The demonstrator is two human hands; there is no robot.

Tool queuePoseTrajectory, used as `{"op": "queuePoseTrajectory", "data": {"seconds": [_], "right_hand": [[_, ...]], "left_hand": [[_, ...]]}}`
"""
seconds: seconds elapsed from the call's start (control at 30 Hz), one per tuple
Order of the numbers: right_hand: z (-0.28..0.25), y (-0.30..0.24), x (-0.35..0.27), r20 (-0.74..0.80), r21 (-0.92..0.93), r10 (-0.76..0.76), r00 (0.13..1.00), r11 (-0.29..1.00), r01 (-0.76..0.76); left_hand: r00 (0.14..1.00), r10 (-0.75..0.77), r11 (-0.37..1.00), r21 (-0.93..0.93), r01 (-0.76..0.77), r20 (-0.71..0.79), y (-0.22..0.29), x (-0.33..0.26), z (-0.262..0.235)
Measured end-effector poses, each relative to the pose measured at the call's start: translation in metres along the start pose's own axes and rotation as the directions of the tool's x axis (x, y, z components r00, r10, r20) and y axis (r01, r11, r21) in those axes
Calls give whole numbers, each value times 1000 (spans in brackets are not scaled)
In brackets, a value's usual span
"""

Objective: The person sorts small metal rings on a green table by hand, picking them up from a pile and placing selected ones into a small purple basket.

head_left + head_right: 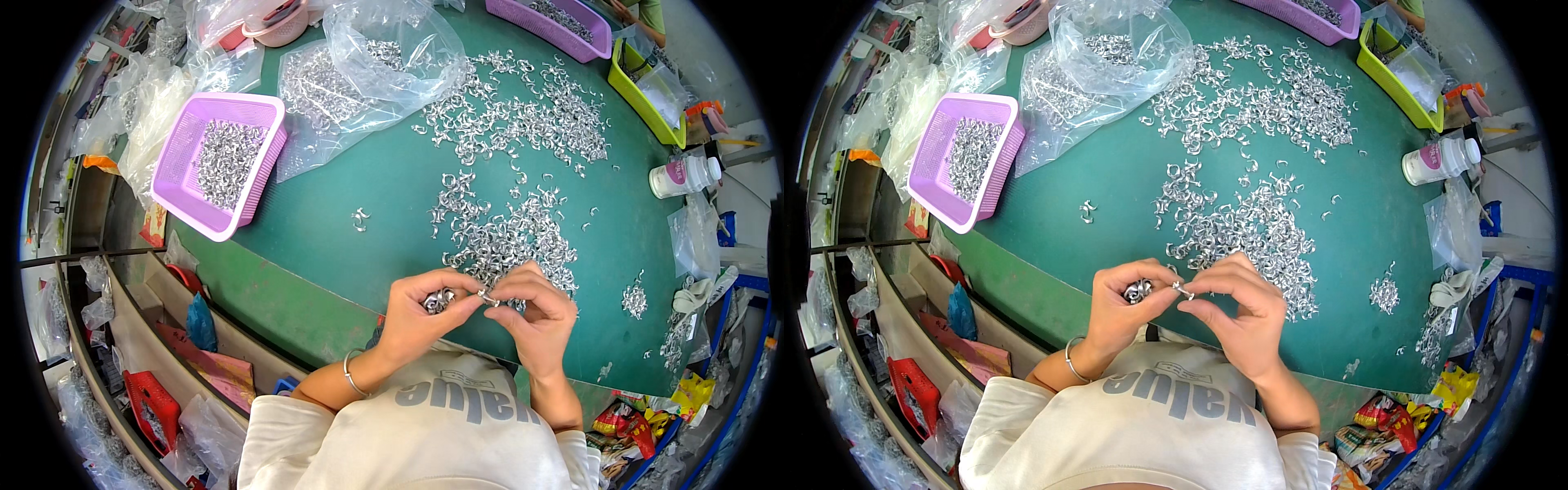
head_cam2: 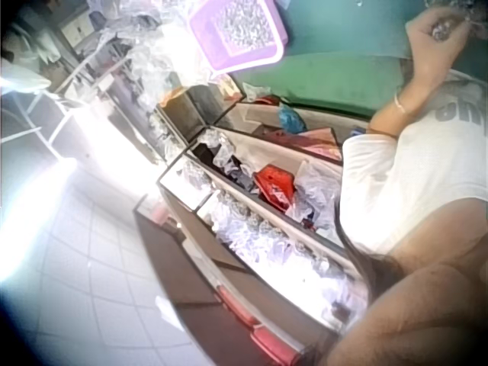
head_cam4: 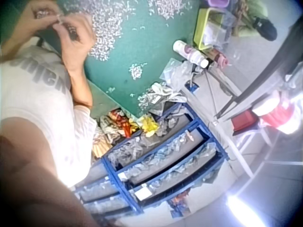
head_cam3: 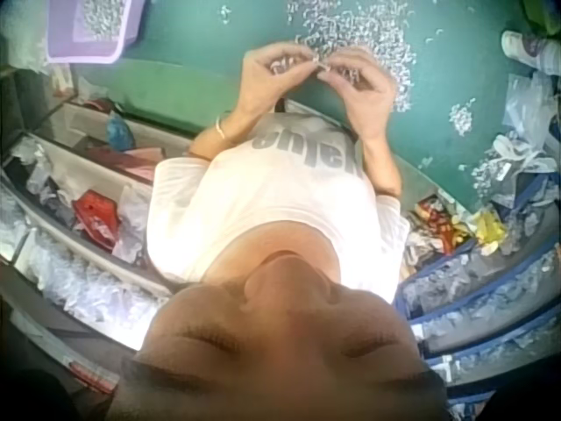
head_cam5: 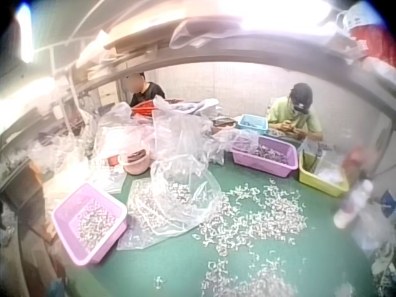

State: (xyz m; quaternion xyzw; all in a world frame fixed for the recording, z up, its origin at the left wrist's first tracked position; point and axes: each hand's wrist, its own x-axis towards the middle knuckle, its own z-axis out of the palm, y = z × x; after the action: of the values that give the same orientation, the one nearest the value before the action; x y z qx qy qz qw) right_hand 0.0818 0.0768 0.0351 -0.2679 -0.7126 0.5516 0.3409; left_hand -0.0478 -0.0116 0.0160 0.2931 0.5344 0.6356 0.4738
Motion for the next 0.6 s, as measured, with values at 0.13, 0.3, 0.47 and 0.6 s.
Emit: {"op": "queuePoseTrajectory", "data": {"seconds": [0.13,0.3,0.47,0.6], "right_hand": [[2,-10,0,-14,-161,-127,992,979,123],[3,-14,0,-22,-169,-147,989,975,142],[4,-18,-1,-22,-175,-157,987,973,151],[4,-18,-1,-23,-175,-168,986,971,161]], "left_hand": [[997,74,997,24,-74,13,3,-1,1],[986,165,984,74,-163,-19,6,-3,2],[977,211,975,76,-209,-20,6,-4,2],[974,228,970,91,-226,-10,6,-4,2]]}}
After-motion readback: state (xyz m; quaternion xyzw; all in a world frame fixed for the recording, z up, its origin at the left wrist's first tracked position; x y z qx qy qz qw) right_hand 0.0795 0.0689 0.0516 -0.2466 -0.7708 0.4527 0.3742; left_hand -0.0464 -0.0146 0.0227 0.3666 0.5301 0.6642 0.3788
